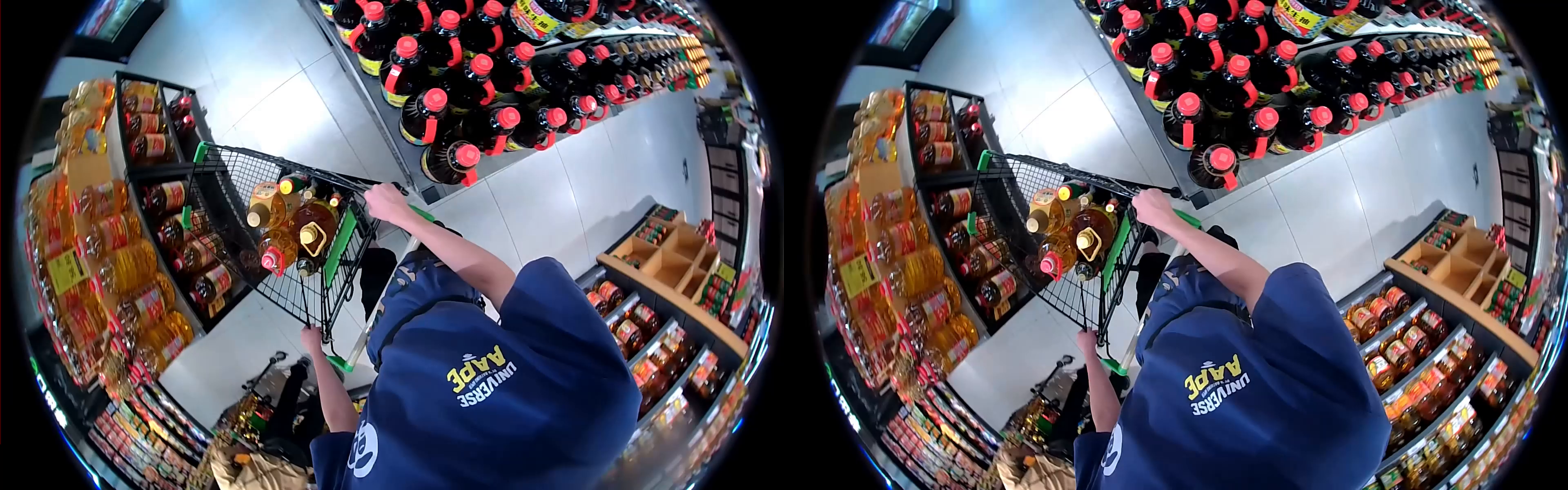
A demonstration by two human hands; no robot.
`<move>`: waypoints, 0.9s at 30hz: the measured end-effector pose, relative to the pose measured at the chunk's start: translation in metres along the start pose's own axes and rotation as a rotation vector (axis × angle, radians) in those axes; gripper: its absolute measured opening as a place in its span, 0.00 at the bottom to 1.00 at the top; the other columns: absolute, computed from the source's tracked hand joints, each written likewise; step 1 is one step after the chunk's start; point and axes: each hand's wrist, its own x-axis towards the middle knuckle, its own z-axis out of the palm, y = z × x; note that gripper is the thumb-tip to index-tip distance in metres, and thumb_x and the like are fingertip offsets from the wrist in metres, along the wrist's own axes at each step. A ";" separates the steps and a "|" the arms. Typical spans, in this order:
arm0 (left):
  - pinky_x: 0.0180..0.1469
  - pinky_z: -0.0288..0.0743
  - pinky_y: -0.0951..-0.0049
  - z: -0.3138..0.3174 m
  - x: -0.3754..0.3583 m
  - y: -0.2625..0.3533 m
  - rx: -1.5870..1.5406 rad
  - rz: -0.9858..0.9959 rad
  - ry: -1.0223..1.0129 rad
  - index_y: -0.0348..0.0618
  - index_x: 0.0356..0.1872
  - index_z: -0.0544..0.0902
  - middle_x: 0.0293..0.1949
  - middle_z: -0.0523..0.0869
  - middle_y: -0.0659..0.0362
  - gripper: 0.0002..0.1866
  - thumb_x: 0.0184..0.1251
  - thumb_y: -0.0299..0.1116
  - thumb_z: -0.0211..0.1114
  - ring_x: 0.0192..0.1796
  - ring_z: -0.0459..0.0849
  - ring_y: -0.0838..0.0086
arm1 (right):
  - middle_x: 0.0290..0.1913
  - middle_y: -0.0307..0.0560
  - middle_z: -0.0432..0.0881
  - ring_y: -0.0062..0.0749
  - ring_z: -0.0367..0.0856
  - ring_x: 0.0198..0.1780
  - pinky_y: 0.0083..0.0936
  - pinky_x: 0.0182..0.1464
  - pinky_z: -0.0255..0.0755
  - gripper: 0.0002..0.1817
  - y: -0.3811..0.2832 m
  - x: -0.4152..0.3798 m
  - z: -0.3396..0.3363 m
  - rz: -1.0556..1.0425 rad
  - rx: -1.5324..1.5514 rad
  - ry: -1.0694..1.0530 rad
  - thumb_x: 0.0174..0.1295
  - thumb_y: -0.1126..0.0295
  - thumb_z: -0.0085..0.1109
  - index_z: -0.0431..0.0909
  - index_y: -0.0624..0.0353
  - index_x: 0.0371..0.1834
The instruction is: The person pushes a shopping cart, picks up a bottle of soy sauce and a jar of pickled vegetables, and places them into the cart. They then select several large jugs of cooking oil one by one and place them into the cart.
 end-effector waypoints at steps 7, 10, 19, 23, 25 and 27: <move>0.44 0.77 0.52 -0.038 0.056 0.003 -0.017 0.017 -0.027 0.33 0.37 0.83 0.35 0.85 0.42 0.15 0.57 0.37 0.62 0.42 0.83 0.47 | 0.25 0.57 0.82 0.52 0.83 0.33 0.43 0.37 0.77 0.06 -0.013 0.016 0.011 0.105 0.059 0.026 0.45 0.71 0.59 0.83 0.61 0.23; 0.46 0.77 0.53 -0.056 0.082 0.006 0.106 0.066 -0.039 0.36 0.41 0.83 0.39 0.85 0.42 0.15 0.61 0.36 0.59 0.43 0.83 0.47 | 0.26 0.56 0.82 0.52 0.83 0.34 0.43 0.39 0.77 0.06 -0.017 0.025 0.016 0.159 0.057 0.023 0.47 0.70 0.58 0.82 0.59 0.23; 0.45 0.77 0.51 -0.116 0.119 0.052 0.278 0.158 0.118 0.34 0.34 0.83 0.36 0.86 0.42 0.15 0.65 0.39 0.59 0.43 0.84 0.48 | 0.29 0.56 0.83 0.52 0.83 0.36 0.43 0.42 0.77 0.06 -0.033 0.044 0.018 0.311 0.063 0.055 0.48 0.70 0.57 0.83 0.57 0.26; 0.44 0.78 0.52 -0.125 0.149 0.058 0.270 0.212 0.177 0.36 0.34 0.83 0.35 0.86 0.43 0.14 0.63 0.39 0.61 0.42 0.85 0.49 | 0.29 0.57 0.83 0.52 0.83 0.35 0.43 0.42 0.77 0.07 -0.038 0.050 0.014 0.344 0.060 0.046 0.48 0.70 0.57 0.83 0.58 0.26; 0.43 0.79 0.53 -0.133 0.160 0.064 0.275 0.233 0.196 0.36 0.33 0.83 0.34 0.86 0.44 0.14 0.63 0.39 0.61 0.40 0.85 0.50 | 0.29 0.56 0.83 0.52 0.83 0.35 0.42 0.41 0.77 0.07 -0.043 0.050 0.013 0.361 0.057 0.069 0.48 0.71 0.57 0.84 0.57 0.26; 0.42 0.79 0.54 -0.141 0.173 0.070 0.316 0.255 0.201 0.36 0.32 0.83 0.34 0.86 0.44 0.14 0.63 0.40 0.61 0.40 0.86 0.50 | 0.28 0.56 0.83 0.52 0.83 0.35 0.42 0.41 0.77 0.07 -0.047 0.051 0.013 0.382 0.063 0.089 0.48 0.71 0.57 0.84 0.57 0.26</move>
